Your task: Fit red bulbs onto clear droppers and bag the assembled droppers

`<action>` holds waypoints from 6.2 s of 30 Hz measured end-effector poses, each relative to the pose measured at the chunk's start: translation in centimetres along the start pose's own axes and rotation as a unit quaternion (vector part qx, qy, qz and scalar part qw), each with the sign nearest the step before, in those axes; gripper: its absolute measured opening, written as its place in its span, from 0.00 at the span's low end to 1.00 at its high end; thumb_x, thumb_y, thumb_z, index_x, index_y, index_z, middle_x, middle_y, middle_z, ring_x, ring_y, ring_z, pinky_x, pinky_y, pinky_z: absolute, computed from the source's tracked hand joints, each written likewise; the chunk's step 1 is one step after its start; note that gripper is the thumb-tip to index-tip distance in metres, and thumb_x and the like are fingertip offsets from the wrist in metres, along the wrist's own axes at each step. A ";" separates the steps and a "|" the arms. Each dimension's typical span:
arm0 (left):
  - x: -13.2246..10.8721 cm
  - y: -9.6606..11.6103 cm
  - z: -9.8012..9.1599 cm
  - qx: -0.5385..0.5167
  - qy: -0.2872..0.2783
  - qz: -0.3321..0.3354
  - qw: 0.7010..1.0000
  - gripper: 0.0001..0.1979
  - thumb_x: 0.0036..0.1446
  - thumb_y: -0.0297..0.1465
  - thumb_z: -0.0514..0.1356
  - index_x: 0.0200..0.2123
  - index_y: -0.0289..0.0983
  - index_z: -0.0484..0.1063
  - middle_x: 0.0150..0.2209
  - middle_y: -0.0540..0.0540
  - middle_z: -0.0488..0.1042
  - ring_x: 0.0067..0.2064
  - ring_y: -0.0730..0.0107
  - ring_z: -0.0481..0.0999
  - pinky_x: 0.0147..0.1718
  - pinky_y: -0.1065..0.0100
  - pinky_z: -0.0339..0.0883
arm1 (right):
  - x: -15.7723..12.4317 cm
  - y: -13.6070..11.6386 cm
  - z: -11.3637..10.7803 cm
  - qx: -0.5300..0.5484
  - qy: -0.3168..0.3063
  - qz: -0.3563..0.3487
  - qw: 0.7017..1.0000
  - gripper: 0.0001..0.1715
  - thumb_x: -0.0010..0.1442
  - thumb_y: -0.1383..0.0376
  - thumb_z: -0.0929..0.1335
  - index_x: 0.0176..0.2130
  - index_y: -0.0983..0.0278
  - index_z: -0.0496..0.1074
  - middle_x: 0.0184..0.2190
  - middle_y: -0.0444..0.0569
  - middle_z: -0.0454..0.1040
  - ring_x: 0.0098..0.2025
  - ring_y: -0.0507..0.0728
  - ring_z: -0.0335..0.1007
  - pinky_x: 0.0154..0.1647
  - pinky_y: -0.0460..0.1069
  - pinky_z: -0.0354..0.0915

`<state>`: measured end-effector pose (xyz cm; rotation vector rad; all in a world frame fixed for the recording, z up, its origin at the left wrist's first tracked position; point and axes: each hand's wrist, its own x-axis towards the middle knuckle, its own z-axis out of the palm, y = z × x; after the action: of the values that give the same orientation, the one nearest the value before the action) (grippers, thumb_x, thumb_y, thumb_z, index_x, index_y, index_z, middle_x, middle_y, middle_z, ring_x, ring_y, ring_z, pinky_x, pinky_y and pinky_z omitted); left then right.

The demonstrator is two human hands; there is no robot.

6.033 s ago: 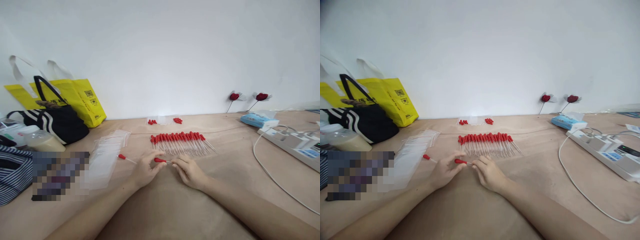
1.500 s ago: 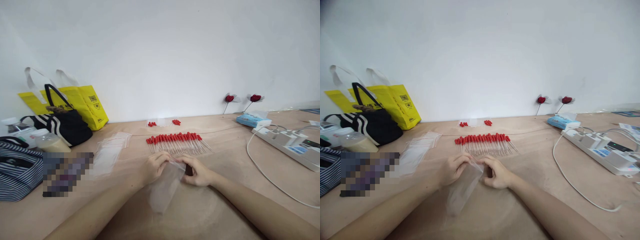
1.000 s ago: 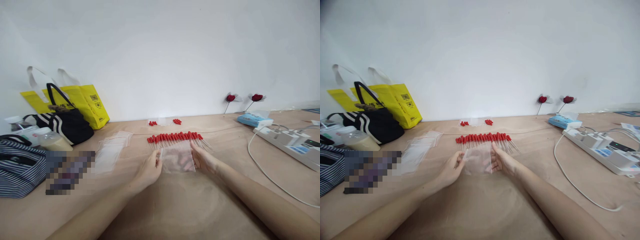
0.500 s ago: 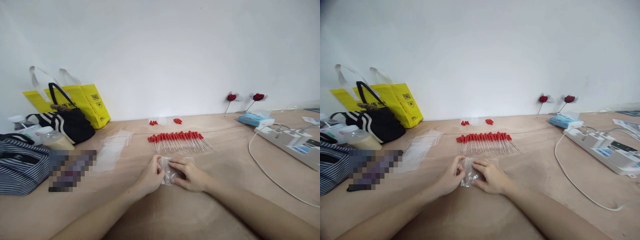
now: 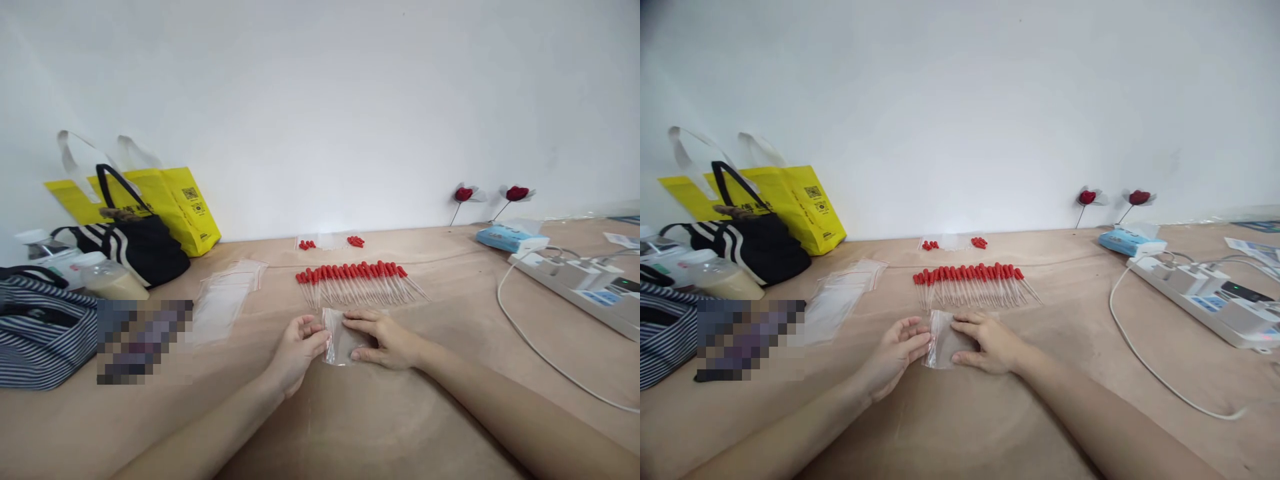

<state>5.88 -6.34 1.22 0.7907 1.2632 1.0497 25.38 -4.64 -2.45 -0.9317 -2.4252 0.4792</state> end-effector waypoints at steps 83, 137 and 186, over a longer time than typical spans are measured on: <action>4.7 3.1 -10.4 0.400 -0.146 0.210 0.880 0.12 0.48 0.39 0.56 0.30 0.36 0.67 0.29 0.49 0.70 0.31 0.71 0.69 0.30 0.70 0.63 | 0.7 -0.3 0.3 0.011 0.033 0.076 0.996 0.53 0.39 0.44 0.70 0.57 0.65 0.53 0.52 0.58 0.62 0.52 0.64 0.58 0.51 0.58 0.55; 2.5 -1.2 -2.1 0.435 -0.228 0.297 0.819 0.04 0.49 0.27 0.55 0.30 0.37 0.61 0.26 0.53 0.64 0.27 0.75 0.62 0.26 0.73 0.57 | 1.6 -1.6 0.4 -0.035 0.035 0.088 0.995 0.51 0.40 0.45 0.69 0.57 0.65 0.55 0.51 0.57 0.64 0.52 0.64 0.59 0.51 0.60 0.54; 2.5 4.9 -13.5 0.603 -0.074 0.363 0.707 0.11 0.56 0.36 0.48 0.32 0.38 0.68 0.31 0.48 0.69 0.34 0.68 0.68 0.33 0.70 0.61 | -0.7 0.3 -0.8 -0.050 0.009 0.046 0.998 0.42 0.43 0.43 0.67 0.52 0.61 0.64 0.52 0.54 0.64 0.53 0.64 0.58 0.52 0.59 0.55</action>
<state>-8.31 -3.35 2.63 2.4927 1.4517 0.5574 26.45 -4.85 -2.16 -1.0895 -2.4164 0.3830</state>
